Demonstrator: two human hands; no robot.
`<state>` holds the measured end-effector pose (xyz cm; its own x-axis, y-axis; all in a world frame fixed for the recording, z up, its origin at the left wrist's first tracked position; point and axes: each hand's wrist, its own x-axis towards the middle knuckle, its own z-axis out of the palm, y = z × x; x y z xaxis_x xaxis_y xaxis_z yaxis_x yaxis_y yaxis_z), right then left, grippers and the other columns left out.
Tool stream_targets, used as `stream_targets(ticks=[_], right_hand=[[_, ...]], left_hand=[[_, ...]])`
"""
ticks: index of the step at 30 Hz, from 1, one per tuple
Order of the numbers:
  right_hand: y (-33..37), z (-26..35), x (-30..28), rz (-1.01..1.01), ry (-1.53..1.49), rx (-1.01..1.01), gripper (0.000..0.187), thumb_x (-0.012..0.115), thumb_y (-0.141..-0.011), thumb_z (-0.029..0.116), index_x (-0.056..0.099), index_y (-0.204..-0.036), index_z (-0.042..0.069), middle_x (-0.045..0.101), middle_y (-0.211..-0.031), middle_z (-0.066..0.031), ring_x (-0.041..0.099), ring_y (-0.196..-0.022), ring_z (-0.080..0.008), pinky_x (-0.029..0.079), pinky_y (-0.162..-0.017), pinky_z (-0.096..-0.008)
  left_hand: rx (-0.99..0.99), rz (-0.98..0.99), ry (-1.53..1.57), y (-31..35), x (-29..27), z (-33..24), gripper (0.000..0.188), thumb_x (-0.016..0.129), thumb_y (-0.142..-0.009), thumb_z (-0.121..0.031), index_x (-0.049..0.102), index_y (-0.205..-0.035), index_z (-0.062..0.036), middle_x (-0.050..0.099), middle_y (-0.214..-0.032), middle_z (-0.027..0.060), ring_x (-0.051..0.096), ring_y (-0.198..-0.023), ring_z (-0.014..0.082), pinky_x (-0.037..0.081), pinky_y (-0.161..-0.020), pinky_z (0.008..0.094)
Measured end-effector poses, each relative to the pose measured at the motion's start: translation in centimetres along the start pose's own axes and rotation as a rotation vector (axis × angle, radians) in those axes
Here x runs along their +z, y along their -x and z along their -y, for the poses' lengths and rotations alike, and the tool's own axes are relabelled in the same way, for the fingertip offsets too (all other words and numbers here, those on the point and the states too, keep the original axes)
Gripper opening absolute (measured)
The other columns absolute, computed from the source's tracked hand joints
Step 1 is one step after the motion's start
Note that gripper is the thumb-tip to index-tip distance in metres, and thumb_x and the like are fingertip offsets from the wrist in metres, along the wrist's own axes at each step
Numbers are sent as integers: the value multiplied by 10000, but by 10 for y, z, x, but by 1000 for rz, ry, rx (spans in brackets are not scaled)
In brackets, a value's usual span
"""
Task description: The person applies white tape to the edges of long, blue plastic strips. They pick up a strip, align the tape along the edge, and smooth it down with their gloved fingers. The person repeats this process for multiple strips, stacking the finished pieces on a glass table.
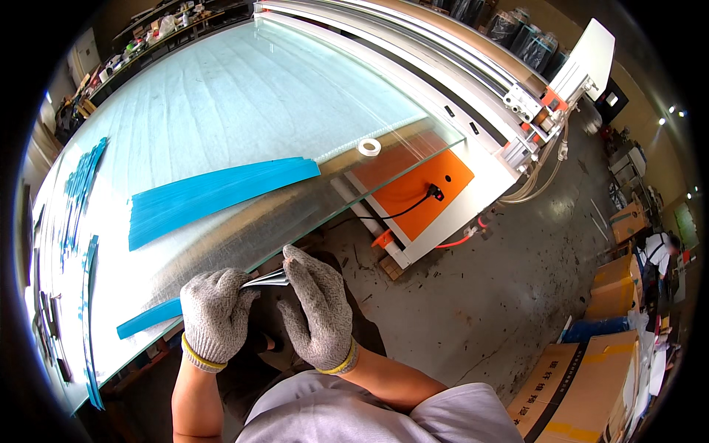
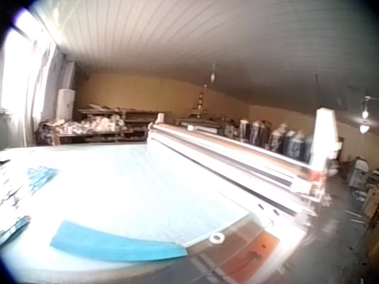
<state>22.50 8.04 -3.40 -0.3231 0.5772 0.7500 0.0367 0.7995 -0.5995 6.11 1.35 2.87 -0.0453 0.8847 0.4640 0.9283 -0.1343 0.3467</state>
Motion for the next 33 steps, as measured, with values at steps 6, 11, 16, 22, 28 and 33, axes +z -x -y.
stream_targets(ticks=[6, 11, 16, 22, 28, 33], right_hand=[[-3, -1, -2, 7, 33, -36, 636, 655, -836, -57, 497, -1452, -49, 555, -1418, -282, 580, -1243, -433, 449, -1066, -468], [-3, -1, -3, 8, 25, -13, 635, 656, -839, -56, 501, -1455, -39, 564, -1413, -266, 582, -1246, -417, 456, -1064, -456], [-13, -8, -3, -98, -344, 190, 444, 640, -890, -96, 612, -1330, -39, 662, -1264, -208, 663, -1153, -298, 517, -1002, -370], [-23, -4, -9, -42, -307, 400, 324, 646, -835, -196, 656, -1119, -41, 711, -1035, -169, 709, -922, -223, 573, -863, -343], [-29, -7, -5, -84, -272, 270, 246, 658, -829, -188, 675, -999, -11, 708, -1028, -133, 692, -899, -196, 533, -798, -274], [-68, -51, -27, -26, -118, 250, 139, 676, -887, -55, 698, -1012, 3, 706, -967, -110, 685, -870, -222, 544, -796, -306]], left_hand=[[5, 8, -22, 0, -2, -1, 135, 718, -803, -167, 650, -880, -79, 655, -778, 123, 635, -697, 365, 494, -643, 466], [-6, 27, -41, 0, -3, -2, 131, 720, -799, -162, 643, -872, -85, 651, -777, 119, 630, -694, 363, 485, -632, 470], [5, 67, 14, 0, 1, 0, 117, 722, -805, -156, 640, -852, -86, 642, -748, 126, 624, -678, 370, 480, -619, 472], [-19, 82, 41, -1, 2, 2, 110, 721, -822, -150, 634, -823, -83, 631, -705, 139, 619, -655, 384, 480, -611, 479], [-30, 88, 63, -2, 4, 4, 117, 725, -823, -149, 635, -821, -75, 628, -704, 147, 623, -662, 394, 485, -611, 484], [-84, 86, 8, 5, 8, 16, 151, 727, -835, -162, 611, -799, -71, 621, -699, 156, 624, -669, 404, 489, -615, 490]])
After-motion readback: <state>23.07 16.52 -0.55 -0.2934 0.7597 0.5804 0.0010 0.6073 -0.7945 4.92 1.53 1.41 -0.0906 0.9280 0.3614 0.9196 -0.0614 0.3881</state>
